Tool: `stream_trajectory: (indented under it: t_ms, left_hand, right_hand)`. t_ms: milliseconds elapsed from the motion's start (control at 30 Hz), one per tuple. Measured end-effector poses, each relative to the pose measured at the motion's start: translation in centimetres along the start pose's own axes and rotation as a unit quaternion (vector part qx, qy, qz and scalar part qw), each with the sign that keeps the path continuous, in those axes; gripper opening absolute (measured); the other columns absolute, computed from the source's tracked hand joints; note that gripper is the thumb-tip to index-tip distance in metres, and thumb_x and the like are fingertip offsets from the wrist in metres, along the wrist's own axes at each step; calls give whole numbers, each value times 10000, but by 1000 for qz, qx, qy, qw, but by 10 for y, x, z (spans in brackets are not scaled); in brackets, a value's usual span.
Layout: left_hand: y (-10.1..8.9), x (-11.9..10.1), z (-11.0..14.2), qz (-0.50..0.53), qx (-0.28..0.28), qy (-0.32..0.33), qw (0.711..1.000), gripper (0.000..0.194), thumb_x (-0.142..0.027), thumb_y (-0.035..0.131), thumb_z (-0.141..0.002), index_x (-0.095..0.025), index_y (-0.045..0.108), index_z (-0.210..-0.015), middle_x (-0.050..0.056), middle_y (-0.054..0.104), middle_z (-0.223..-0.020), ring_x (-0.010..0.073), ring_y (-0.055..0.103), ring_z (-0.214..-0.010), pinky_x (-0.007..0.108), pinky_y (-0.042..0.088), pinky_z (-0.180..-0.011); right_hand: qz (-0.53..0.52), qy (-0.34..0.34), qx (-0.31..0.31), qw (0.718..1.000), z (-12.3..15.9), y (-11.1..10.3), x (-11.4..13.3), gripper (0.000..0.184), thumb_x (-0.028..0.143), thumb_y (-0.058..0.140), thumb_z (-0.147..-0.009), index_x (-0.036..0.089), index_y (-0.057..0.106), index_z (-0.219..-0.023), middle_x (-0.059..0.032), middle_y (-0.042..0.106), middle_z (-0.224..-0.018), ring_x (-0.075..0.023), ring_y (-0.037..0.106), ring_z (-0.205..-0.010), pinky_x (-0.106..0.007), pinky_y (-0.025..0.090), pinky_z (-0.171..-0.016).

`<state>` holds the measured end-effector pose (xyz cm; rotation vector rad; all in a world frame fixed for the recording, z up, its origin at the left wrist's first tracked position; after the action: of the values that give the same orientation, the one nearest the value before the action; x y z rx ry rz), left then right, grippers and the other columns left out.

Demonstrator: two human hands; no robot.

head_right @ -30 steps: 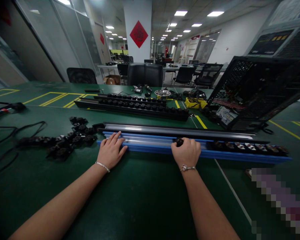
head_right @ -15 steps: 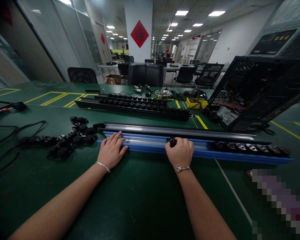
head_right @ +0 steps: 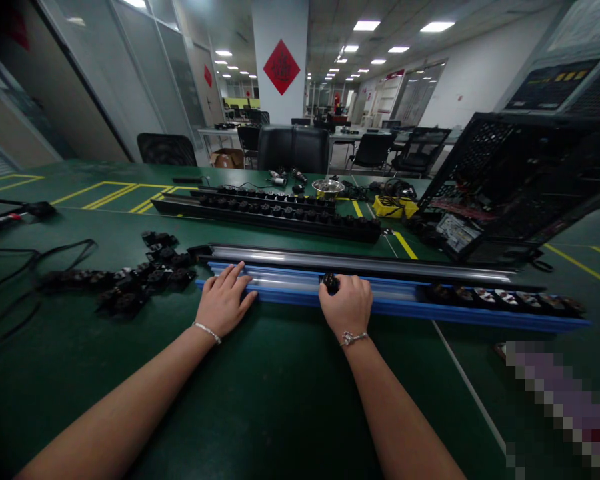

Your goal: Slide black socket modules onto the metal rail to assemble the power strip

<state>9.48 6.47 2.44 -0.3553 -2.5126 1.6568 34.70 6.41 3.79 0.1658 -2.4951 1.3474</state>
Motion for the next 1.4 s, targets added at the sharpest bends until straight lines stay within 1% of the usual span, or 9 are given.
stream_trajectory:
  t_ms: [167,300,400,567,933,1033,1167,1333,1400]
  left_hand:
    - [0,0,0,0,0,0,1000,385,-453,368,-895,-267,572,-1163,56,399,-1454,257,347,-1329,458,319,-1005]
    - [0,0,0,0,-2,4,1000,389,-454,360,-898,-260,571,-1161,61,397,-1455,259,352,-1326,459,321,-1000]
    - [0,0,0,-1,-3,4,1000,391,-455,354,-900,-257,569,-1160,65,397,-1455,256,356,-1323,461,319,-999]
    - [1,0,0,1,-1,4,1000,392,-458,352,-901,-255,563,-1163,66,395,-1456,252,348,-1329,462,317,-999]
    - [-1,-1,0,3,-3,2,1000,399,-455,374,-891,-249,577,-1166,64,406,-1449,260,366,-1316,458,320,-1005]
    - [-1,-1,0,-1,-3,-1,1000,397,-454,377,-890,-253,578,-1166,59,405,-1450,256,367,-1316,451,320,-1006]
    - [-1,-1,0,-5,0,-1,1000,400,-453,371,-892,-255,571,-1176,56,403,-1452,252,361,-1319,449,321,-1003]
    - [-1,-2,0,-6,1,1,1000,408,-454,354,-899,-253,555,-1191,55,410,-1448,250,356,-1323,455,324,-997]
    - [-1,-1,0,-7,0,2,1000,410,-453,350,-901,-248,549,-1195,56,413,-1446,250,356,-1323,456,327,-995]
  right_hand:
    - [-21,-3,14,1000,1,2,1,310,440,534,-766,163,644,-853,-83,592,-780,-227,467,-783,-359,350,-722]
    - [-28,-1,23,999,2,2,3,328,452,542,-773,160,646,-880,-82,593,-802,-226,463,-800,-343,344,-708]
    - [-23,-5,28,999,3,2,4,333,466,528,-783,166,645,-867,-77,591,-802,-223,463,-801,-340,338,-710]
    - [-2,-24,63,998,4,4,7,349,508,503,-791,183,632,-799,-64,579,-781,-218,473,-797,-342,331,-714]
    - [-3,-56,83,995,5,4,8,388,549,534,-760,184,641,-835,-66,594,-841,-214,494,-833,-345,355,-758]
    - [-2,-63,104,993,7,6,14,409,553,544,-753,180,646,-888,-63,595,-853,-217,501,-855,-346,360,-779]
    - [10,-76,134,988,9,9,25,475,543,543,-756,157,632,-1017,-80,602,-914,-235,506,-910,-355,368,-801]
    - [18,-78,164,983,9,12,30,497,545,543,-750,152,622,-1044,-92,604,-957,-243,512,-942,-361,374,-816]
    - [18,-80,168,982,10,12,32,527,546,548,-745,148,609,-1085,-98,603,-993,-250,510,-971,-369,371,-843]
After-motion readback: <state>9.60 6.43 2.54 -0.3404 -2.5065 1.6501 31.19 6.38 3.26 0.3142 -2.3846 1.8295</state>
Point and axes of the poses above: each hand's wrist, its own z-axis away from the middle knuckle, its own y-axis out of the palm, x = y × z, the point moved 7 cm from there along -z, towards the middle knuckle
